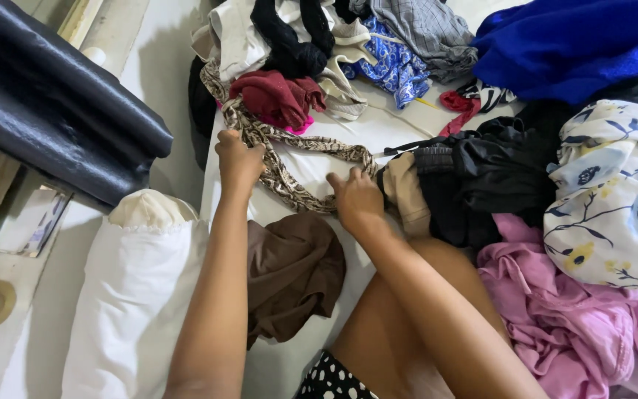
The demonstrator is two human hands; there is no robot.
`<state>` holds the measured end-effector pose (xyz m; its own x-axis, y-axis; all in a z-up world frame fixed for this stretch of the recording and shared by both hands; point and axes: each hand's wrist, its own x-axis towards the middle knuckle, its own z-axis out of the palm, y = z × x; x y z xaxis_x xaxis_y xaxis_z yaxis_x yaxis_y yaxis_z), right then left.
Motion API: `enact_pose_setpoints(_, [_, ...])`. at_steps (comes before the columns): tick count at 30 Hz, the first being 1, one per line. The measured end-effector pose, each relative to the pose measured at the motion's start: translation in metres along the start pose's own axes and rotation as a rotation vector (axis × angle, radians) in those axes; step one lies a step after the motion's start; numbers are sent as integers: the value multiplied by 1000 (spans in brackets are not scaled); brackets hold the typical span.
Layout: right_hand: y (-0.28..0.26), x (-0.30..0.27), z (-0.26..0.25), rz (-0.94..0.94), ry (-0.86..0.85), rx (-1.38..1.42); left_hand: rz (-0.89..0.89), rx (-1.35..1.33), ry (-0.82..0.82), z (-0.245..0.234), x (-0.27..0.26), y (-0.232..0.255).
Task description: Folding various items of clothing on a bed.
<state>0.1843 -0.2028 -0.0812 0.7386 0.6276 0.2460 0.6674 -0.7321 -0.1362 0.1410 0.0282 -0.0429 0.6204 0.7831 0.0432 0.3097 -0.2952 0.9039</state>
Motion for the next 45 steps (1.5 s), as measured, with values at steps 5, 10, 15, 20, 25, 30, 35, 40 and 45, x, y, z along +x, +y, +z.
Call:
enact_pose_setpoints(5, [5, 0, -26, 44, -47, 132, 221, -40, 161, 31, 37, -41])
enact_pose_setpoints(10, [11, 1, -51, 138, 102, 346, -157, -295, -52, 32, 20, -14])
enact_pose_setpoints(15, [36, 14, -33, 271, 330, 810, -148, -603, -397, 47, -9, 5])
enact_pose_setpoints(20, [40, 18, -55, 457, 219, 1501, -218, -749, -627, 67, -87, 53])
enact_pose_setpoints(25, [20, 10, -125, 626, 7, 1681, -133, -804, -785, 81, -138, 72])
enact_pose_setpoints(30, [30, 4, -114, 467, 27, 1573, -65, -700, -656, 43, -148, 99])
enact_pose_setpoints(35, [37, 0, -115, 346, 231, 1526, -43, -614, -376, 46, -126, 64])
enact_pose_setpoints(40, [45, -15, -158, 287, 340, 1585, -174, -739, -135, 54, -75, 27])
enact_pose_setpoints(45, [62, -33, -191, 207, 412, 1867, -496, -840, -108, 60, -39, 26])
